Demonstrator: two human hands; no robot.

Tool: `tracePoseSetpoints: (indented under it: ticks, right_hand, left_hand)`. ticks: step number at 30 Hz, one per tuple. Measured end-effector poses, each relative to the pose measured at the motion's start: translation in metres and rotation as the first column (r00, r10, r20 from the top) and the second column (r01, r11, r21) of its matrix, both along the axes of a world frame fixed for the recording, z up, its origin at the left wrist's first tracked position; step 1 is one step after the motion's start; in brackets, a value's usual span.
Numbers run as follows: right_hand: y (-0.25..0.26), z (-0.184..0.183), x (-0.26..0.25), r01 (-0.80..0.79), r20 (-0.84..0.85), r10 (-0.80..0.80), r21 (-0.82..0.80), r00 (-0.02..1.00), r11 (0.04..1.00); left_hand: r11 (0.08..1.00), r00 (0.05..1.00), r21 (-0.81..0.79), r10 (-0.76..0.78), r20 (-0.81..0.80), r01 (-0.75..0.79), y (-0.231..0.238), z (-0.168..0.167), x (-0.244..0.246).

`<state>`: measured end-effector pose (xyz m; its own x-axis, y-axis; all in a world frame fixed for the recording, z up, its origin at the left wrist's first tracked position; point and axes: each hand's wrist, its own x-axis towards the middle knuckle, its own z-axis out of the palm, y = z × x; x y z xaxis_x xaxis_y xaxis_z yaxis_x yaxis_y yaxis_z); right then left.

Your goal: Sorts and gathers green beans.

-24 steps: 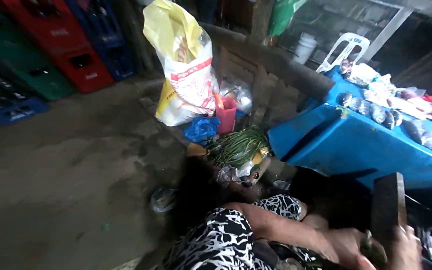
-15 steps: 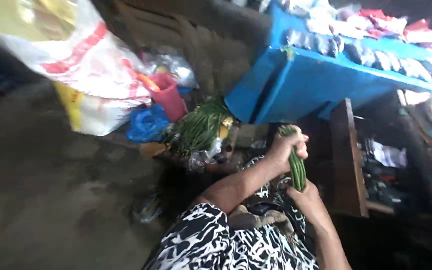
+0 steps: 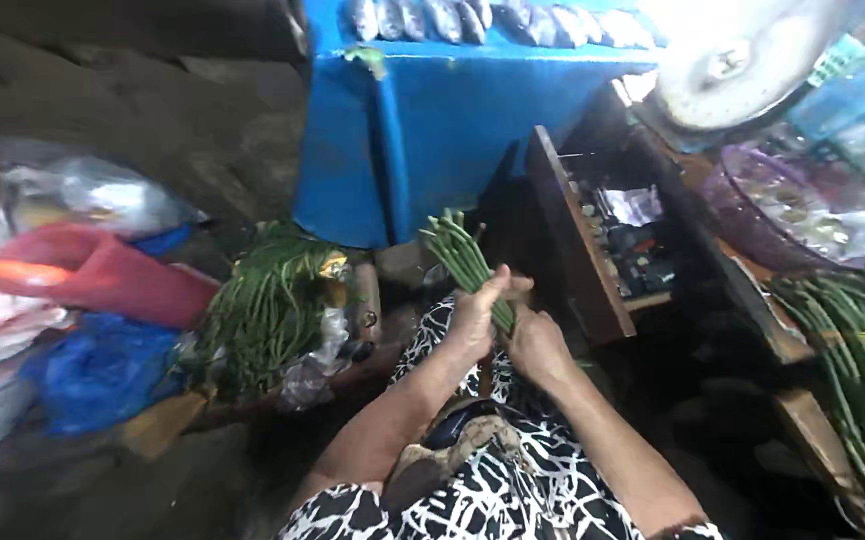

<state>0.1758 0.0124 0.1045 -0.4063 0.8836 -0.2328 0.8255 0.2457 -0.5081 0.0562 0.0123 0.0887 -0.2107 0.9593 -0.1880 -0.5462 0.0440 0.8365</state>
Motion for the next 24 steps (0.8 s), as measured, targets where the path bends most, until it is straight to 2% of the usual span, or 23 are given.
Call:
tracePoseSetpoints:
  ticks: [2, 4, 6, 8, 11, 13, 16, 19, 21, 24]
  right_hand:
    - [0.002, -0.004, 0.005, -0.015, -0.058, 0.007, -0.136, 0.998, 0.991]
    - [0.003, -0.006, 0.015, -0.061, -0.103, 0.041, -0.195, 0.994, 0.979]
    - [0.002, -0.005, 0.029, -0.069, -0.197, 0.037, -0.160, 0.980, 0.985]
    - [0.004, 0.000, 0.039, -0.016, -0.347, 0.000, -0.041, 0.938, 0.999]
    - [0.006, 0.008, 0.045, 0.073, -0.552, 0.022, 0.150, 0.834, 0.986]
    - [0.004, 0.014, 0.042, 0.040, -0.672, 0.030, 0.088, 0.740, 0.995]
    - [-0.002, 0.016, 0.033, 0.010, -0.765, -0.113, -0.138, 0.634, 0.990]
    - [0.001, 0.011, 0.038, -0.022, -0.807, -0.169, -0.220, 0.566, 0.975]
    - [0.002, 0.006, 0.040, -0.026, -0.853, -0.196, -0.238, 0.484, 0.971]
    - [0.005, 0.002, 0.038, 0.041, -0.885, -0.229, -0.233, 0.405, 0.972]
  left_hand:
    - [0.993, 0.998, 0.119, 0.003, 0.062, -0.011, 0.004, 0.009, -0.013]
    - [0.967, 0.993, 0.253, -0.053, 0.106, 0.024, 0.005, 0.014, -0.024]
    - [0.944, 0.987, 0.313, -0.139, 0.075, 0.109, 0.004, 0.013, -0.027]
    - [0.920, 0.973, 0.329, -0.231, 0.018, 0.212, 0.003, 0.008, -0.026]
    - [0.907, 0.944, 0.262, -0.317, -0.092, 0.330, -0.001, 0.003, -0.017]
    - [0.915, 0.920, 0.137, -0.357, -0.162, 0.379, -0.009, 0.008, -0.008]
    - [0.889, 0.860, -0.037, -0.451, -0.240, 0.456, -0.020, 0.015, -0.001]
    - [0.876, 0.857, 0.003, -0.470, -0.213, 0.482, -0.018, 0.012, -0.002]
    - [0.870, 0.857, 0.044, -0.473, -0.204, 0.491, -0.016, 0.011, -0.002]
    - [0.884, 0.875, 0.044, -0.453, -0.170, 0.466, -0.014, 0.012, 0.001]
